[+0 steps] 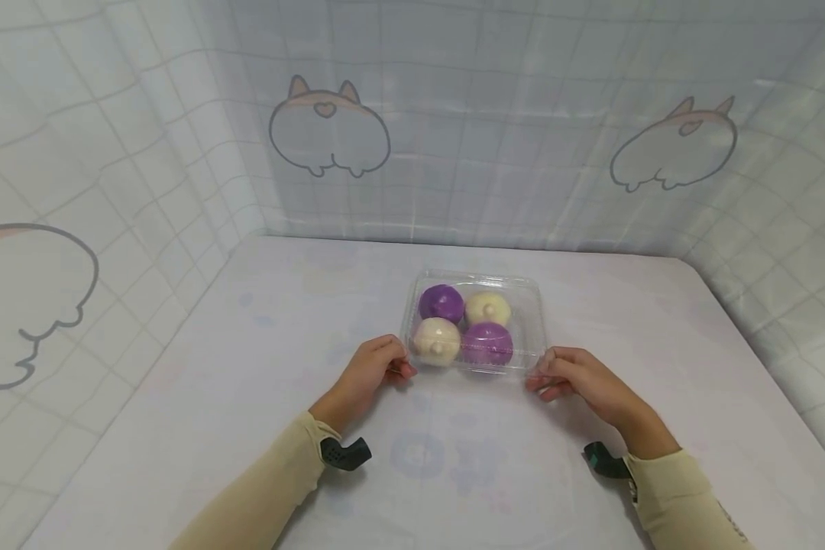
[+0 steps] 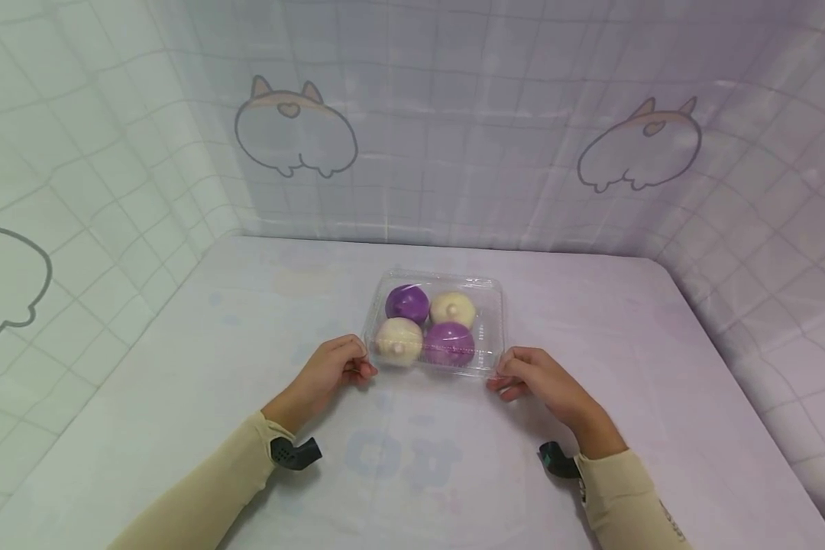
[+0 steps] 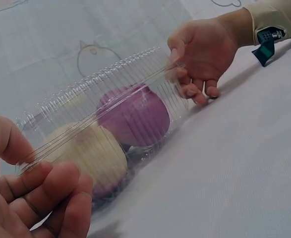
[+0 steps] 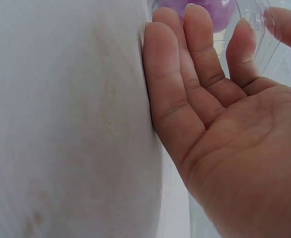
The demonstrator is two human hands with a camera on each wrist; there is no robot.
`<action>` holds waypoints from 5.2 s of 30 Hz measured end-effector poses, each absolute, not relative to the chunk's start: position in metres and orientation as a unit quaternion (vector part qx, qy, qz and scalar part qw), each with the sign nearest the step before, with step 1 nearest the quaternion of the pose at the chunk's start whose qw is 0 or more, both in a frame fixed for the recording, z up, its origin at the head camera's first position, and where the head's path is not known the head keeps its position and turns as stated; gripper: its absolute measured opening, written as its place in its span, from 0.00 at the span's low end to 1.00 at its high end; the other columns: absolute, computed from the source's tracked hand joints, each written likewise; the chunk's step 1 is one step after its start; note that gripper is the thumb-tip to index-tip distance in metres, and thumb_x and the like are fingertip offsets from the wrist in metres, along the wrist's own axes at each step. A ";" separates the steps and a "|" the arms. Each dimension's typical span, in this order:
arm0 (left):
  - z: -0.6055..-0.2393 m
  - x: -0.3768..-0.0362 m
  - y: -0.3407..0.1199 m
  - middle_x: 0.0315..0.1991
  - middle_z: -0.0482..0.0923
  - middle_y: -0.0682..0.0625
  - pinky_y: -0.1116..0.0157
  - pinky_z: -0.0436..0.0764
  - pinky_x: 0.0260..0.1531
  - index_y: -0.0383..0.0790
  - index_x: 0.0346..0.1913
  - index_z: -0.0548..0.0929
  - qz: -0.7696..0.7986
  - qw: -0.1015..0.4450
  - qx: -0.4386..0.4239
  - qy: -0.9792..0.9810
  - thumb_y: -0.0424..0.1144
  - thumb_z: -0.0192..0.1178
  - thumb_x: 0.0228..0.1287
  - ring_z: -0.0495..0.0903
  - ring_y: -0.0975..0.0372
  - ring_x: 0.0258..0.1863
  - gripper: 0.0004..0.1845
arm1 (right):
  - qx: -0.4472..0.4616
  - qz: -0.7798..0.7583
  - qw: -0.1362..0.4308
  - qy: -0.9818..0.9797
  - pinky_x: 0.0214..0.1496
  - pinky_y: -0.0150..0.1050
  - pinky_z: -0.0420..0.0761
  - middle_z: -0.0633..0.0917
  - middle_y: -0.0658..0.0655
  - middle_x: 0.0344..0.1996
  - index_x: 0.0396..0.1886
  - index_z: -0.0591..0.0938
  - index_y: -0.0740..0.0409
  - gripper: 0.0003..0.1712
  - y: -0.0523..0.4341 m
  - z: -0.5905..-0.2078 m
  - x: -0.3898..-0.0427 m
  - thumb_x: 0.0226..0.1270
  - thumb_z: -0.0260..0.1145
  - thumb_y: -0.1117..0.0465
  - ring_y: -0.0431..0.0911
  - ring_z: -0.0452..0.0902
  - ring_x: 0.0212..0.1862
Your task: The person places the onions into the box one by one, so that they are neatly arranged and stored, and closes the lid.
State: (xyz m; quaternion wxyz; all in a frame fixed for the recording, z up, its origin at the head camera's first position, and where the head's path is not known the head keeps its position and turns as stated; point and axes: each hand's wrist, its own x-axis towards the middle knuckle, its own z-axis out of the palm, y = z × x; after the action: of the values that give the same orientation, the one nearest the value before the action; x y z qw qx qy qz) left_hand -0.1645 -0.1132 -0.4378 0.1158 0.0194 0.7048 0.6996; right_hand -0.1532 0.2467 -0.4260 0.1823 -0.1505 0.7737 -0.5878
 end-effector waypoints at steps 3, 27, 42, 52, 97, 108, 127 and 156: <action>-0.439 -0.165 -0.113 0.26 0.81 0.45 0.63 0.80 0.34 0.36 0.28 0.75 0.702 0.115 0.015 0.703 0.30 0.50 0.64 0.81 0.58 0.30 0.08 | -0.152 -0.589 0.180 0.773 0.46 0.45 0.86 0.85 0.70 0.44 0.39 0.77 0.79 0.18 0.246 -0.426 -0.153 0.76 0.51 0.63 0.56 0.84 0.47; -0.439 -0.165 -0.112 0.27 0.82 0.44 0.62 0.82 0.33 0.36 0.28 0.75 0.706 0.128 0.027 0.696 0.31 0.48 0.64 0.81 0.57 0.29 0.08 | -0.124 -0.621 0.185 0.752 0.47 0.45 0.86 0.86 0.69 0.40 0.37 0.79 0.76 0.15 0.243 -0.423 -0.151 0.74 0.52 0.65 0.54 0.86 0.45; -0.439 -0.165 -0.112 0.26 0.82 0.45 0.62 0.82 0.33 0.35 0.28 0.75 0.704 0.129 0.031 0.698 0.32 0.49 0.64 0.82 0.57 0.29 0.08 | -0.105 -0.640 0.194 0.736 0.47 0.43 0.86 0.87 0.63 0.35 0.33 0.79 0.70 0.11 0.239 -0.423 -0.151 0.69 0.51 0.69 0.50 0.87 0.42; -0.437 -0.163 -0.112 0.27 0.82 0.44 0.62 0.82 0.34 0.34 0.29 0.76 0.702 0.129 0.026 0.700 0.32 0.49 0.64 0.82 0.56 0.30 0.08 | -0.103 -0.642 0.195 0.734 0.46 0.43 0.86 0.87 0.61 0.34 0.32 0.80 0.70 0.12 0.239 -0.424 -0.152 0.69 0.52 0.69 0.49 0.87 0.41; -0.443 -0.167 -0.111 0.26 0.82 0.43 0.62 0.82 0.32 0.34 0.29 0.76 0.697 0.113 0.024 0.708 0.31 0.48 0.65 0.82 0.56 0.29 0.08 | -0.113 -0.650 0.229 0.715 0.48 0.40 0.85 0.86 0.57 0.35 0.34 0.80 0.65 0.11 0.246 -0.427 -0.154 0.72 0.52 0.68 0.47 0.86 0.42; -0.443 -0.168 -0.109 0.26 0.82 0.43 0.62 0.82 0.31 0.34 0.29 0.76 0.704 0.115 0.025 0.701 0.31 0.49 0.64 0.82 0.56 0.28 0.08 | -0.119 -0.658 0.222 0.710 0.47 0.40 0.86 0.87 0.56 0.34 0.32 0.80 0.65 0.12 0.245 -0.426 -0.155 0.71 0.51 0.69 0.46 0.87 0.42; -0.442 -0.169 -0.106 0.26 0.82 0.44 0.63 0.82 0.31 0.34 0.30 0.76 0.695 0.116 0.030 0.709 0.31 0.49 0.63 0.81 0.56 0.27 0.08 | -0.148 -0.700 0.256 0.650 0.47 0.45 0.86 0.86 0.56 0.36 0.33 0.79 0.59 0.14 0.257 -0.439 -0.164 0.75 0.47 0.69 0.48 0.86 0.45; -0.445 -0.182 -0.133 0.34 0.83 0.39 0.58 0.86 0.32 0.30 0.40 0.77 0.681 0.150 0.049 0.715 0.44 0.49 0.75 0.84 0.52 0.36 0.18 | -0.125 -0.696 0.227 0.669 0.48 0.50 0.86 0.87 0.62 0.39 0.37 0.75 0.64 0.10 0.254 -0.446 -0.163 0.77 0.49 0.65 0.52 0.86 0.46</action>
State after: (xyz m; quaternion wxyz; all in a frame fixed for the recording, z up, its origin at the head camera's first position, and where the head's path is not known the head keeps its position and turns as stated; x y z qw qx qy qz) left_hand -0.1822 -0.1330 -0.4448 0.1500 0.0493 0.7151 0.6809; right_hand -0.1630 0.2542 -0.4455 0.2268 -0.1251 0.6692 -0.6965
